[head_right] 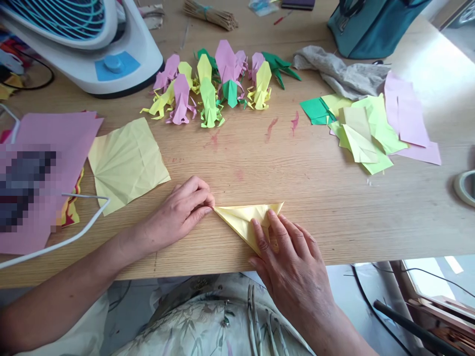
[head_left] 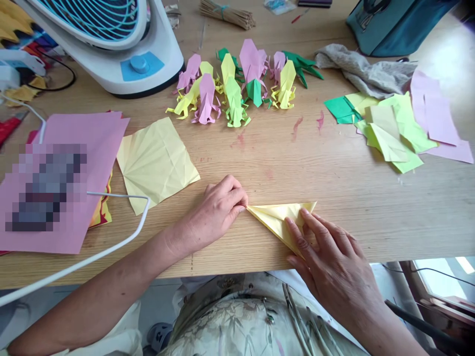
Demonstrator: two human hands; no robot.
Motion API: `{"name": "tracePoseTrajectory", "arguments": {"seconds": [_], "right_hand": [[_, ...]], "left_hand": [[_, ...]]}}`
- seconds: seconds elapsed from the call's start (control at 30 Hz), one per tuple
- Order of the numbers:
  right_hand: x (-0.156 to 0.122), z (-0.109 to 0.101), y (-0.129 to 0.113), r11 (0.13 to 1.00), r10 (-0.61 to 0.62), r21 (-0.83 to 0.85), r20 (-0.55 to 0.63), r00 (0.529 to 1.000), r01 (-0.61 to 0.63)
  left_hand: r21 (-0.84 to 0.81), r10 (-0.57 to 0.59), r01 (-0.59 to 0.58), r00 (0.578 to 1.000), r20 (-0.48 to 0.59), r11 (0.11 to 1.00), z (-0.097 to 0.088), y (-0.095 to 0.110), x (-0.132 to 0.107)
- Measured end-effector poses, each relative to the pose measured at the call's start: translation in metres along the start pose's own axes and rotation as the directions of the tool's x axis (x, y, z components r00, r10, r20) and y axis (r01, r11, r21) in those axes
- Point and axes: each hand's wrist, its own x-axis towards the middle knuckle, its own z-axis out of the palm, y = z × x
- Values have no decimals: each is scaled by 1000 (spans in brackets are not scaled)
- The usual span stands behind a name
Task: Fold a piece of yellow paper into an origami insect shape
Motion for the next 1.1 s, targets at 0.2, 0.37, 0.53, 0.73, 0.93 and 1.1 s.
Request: {"name": "tracePoseTrajectory", "arguments": {"seconds": [0.2, 0.37, 0.53, 0.73, 0.93, 1.1], "right_hand": [[-1, 1, 0, 1000, 1, -7, -5, 1000, -2], [0, 0, 0, 1000, 0, -12, 11, 1000, 1], [2, -1, -2, 1000, 12, -17, 28, 1000, -12], [5, -7, -6, 999, 35, -18, 38, 999, -35], [10, -8, -17, 997, 83, -6, 20, 996, -83], [15, -1, -21, 998, -48, 50, -20, 999, 49]], "left_hand": [[-98, -20, 11, 996, -89, 995, -1, 1, -2], [-97, -14, 5, 995, -98, 995, 3, 5, 0], [-76, -38, 30, 994, -106, 997, 6, 6, 1], [2, -52, 52, 990, -130, 999, 9, 8, 4], [66, -44, 52, 992, -121, 996, 11, 9, 4], [90, -33, 44, 992, -119, 995, 12, 8, 4]]}}
